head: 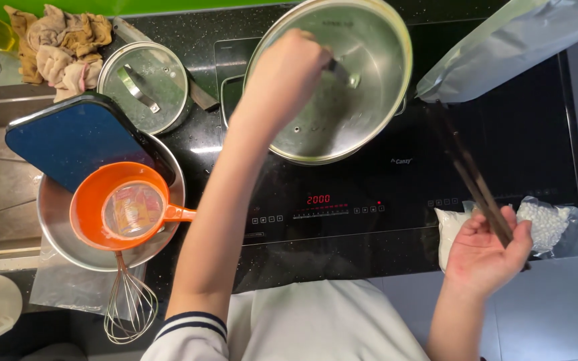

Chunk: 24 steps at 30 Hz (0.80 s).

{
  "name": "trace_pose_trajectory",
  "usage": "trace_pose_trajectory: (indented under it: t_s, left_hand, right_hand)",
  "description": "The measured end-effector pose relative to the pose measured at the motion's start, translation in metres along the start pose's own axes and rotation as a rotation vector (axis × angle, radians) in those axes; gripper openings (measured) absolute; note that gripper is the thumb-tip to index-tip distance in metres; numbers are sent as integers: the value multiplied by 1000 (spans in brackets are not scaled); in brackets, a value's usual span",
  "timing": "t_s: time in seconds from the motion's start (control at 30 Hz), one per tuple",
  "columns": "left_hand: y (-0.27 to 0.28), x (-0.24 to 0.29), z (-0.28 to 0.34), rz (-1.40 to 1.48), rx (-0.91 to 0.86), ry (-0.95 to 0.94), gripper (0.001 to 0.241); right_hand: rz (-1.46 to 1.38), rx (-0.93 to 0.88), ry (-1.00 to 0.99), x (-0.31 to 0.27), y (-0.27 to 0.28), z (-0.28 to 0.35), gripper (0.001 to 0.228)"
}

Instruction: Stirring a pot of boiling tapioca pearls on a stove and checking ingredient bags.

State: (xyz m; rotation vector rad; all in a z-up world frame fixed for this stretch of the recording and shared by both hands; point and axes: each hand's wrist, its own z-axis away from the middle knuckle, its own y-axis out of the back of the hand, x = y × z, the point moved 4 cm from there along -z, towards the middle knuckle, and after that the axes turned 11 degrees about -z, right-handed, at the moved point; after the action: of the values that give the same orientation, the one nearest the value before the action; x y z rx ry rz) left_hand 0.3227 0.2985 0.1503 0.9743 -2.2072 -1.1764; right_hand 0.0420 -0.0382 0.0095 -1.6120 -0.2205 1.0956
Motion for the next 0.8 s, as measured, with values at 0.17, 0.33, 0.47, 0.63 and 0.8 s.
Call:
trace_pose_trajectory:
  t_s: [0.17,0.33,0.47,0.63,0.8]
  left_hand:
    - [42,-15,7,278,112,40,12]
    - [49,-25,21,450,140,249,12]
    - [45,-38,30,491,246,424,12]
    - [55,-37,27,502,282,373,12]
    - [60,-24,17,544,265,363,19]
  right_hand:
    - [17,-15,-25,0,-8,3,32]
    - [5,-1,-28,4,-7,1,31]
    - [-5,5,-34,6,-8,1,30]
    - [3,-6,-41,7,-11,2,30]
    - [7,5,-45,10,-10,0,29]
